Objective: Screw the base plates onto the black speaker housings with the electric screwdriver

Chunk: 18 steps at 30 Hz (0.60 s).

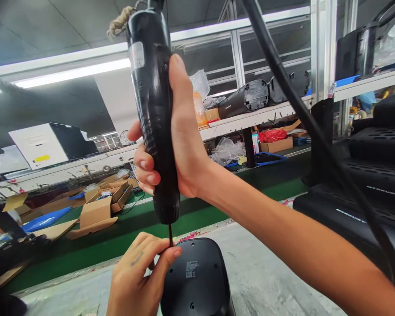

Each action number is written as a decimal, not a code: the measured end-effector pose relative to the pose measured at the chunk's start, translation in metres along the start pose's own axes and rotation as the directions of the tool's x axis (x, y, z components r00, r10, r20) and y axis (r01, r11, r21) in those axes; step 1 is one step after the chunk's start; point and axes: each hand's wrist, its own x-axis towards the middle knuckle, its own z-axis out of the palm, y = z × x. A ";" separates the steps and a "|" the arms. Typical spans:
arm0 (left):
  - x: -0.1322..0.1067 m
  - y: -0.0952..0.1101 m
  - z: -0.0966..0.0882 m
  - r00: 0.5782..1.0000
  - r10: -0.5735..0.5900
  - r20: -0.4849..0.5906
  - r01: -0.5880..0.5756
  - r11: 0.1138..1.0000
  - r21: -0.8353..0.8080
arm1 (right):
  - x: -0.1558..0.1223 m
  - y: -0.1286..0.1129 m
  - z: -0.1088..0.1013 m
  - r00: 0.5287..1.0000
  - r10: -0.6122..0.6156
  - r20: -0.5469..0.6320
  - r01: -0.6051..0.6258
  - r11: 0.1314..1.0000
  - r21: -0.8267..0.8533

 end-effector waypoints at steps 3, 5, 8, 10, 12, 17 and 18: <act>0.002 0.006 0.005 0.995 0.059 0.077 -0.057 0.998 -0.033 | -0.007 -0.005 0.001 0.996 0.084 -0.030 -0.086 0.992 -0.092; 0.004 0.010 0.010 0.991 0.096 0.094 -0.089 0.993 -0.078 | -0.013 -0.010 0.001 0.992 0.121 -0.040 -0.126 0.981 -0.145; 0.008 0.015 0.015 0.991 0.123 0.048 -0.116 0.986 -0.119 | -0.022 -0.016 -0.001 0.997 0.079 -0.018 -0.081 0.981 -0.178; 0.009 0.015 0.014 0.990 0.138 0.035 -0.130 0.977 -0.167 | -0.027 -0.018 -0.002 0.996 0.078 -0.032 -0.083 0.977 -0.199; 0.010 0.013 0.012 0.993 0.112 0.043 -0.101 0.974 -0.203 | -0.032 -0.018 -0.004 0.993 0.092 -0.080 -0.107 0.971 -0.213; 0.006 0.005 0.012 0.996 0.004 0.088 0.015 0.977 -0.214 | -0.038 -0.011 -0.011 0.980 0.180 -0.085 -0.192 0.966 -0.174; 0.004 0.005 0.013 0.996 0.003 0.091 0.017 0.976 -0.219 | -0.038 -0.010 -0.013 0.981 0.177 -0.084 -0.188 0.969 -0.161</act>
